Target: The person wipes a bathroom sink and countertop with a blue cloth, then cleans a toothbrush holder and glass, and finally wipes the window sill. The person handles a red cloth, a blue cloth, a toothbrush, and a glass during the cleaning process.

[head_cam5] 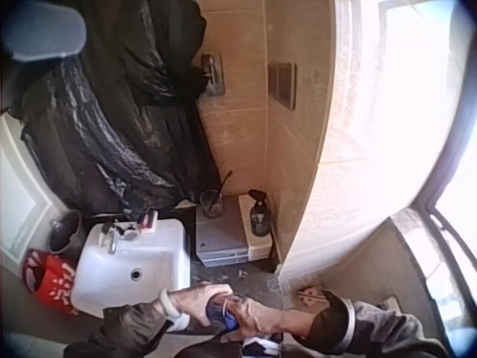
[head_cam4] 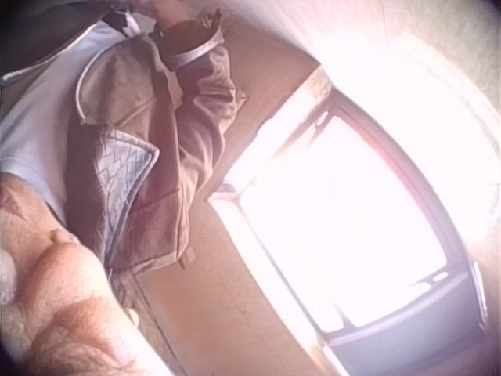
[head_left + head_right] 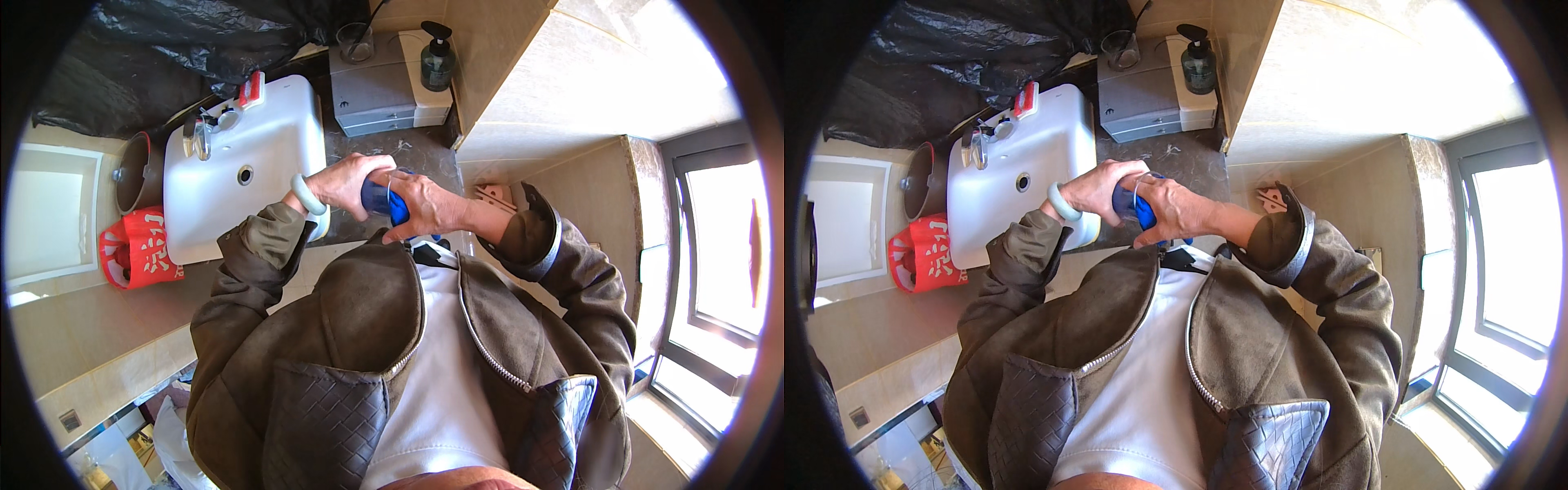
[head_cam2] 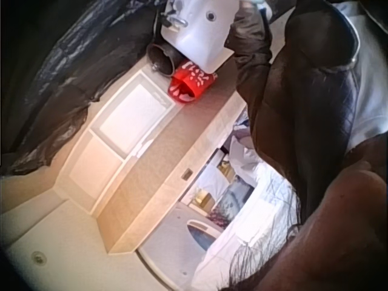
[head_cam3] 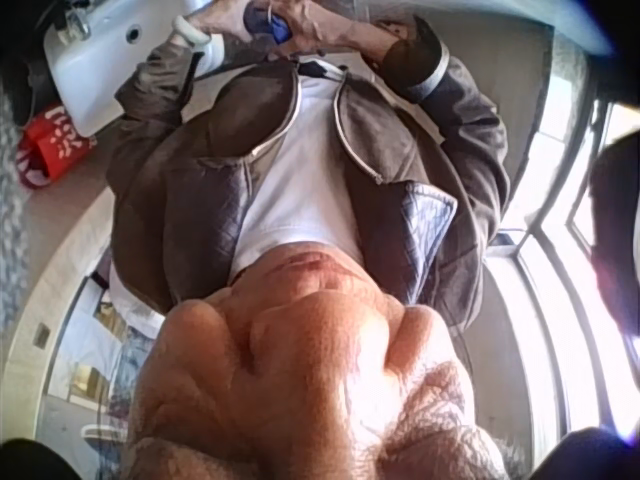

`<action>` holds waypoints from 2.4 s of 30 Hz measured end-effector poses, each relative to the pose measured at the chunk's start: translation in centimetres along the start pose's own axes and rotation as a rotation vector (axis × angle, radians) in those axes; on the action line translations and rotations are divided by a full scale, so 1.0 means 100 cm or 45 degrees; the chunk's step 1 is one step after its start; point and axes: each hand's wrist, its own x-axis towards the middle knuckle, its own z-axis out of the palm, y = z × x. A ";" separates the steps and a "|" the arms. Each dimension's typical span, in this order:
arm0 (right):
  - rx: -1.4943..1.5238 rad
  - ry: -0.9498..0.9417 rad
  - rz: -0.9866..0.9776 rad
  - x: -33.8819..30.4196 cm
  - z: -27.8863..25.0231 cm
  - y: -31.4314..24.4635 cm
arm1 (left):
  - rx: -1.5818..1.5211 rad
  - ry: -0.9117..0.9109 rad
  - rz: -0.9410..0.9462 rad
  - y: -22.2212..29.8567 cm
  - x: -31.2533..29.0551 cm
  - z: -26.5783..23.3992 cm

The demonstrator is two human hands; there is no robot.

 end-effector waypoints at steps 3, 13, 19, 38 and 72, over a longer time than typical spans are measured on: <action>0.173 0.083 0.067 0.004 -0.003 0.003 | -0.088 0.016 -0.061 0.007 0.002 -0.005; 1.989 0.460 0.740 0.011 -0.001 0.004 | -1.572 1.216 0.261 0.000 0.019 0.048; 0.247 0.570 0.088 0.007 0.025 0.001 | -2.112 1.092 -0.039 0.000 0.019 0.039; 1.828 0.425 0.474 0.012 -0.003 -0.019 | -1.952 0.997 0.490 0.014 0.026 0.056; 2.045 0.318 0.657 0.035 -0.024 0.029 | -1.670 1.005 0.173 -0.002 0.003 0.051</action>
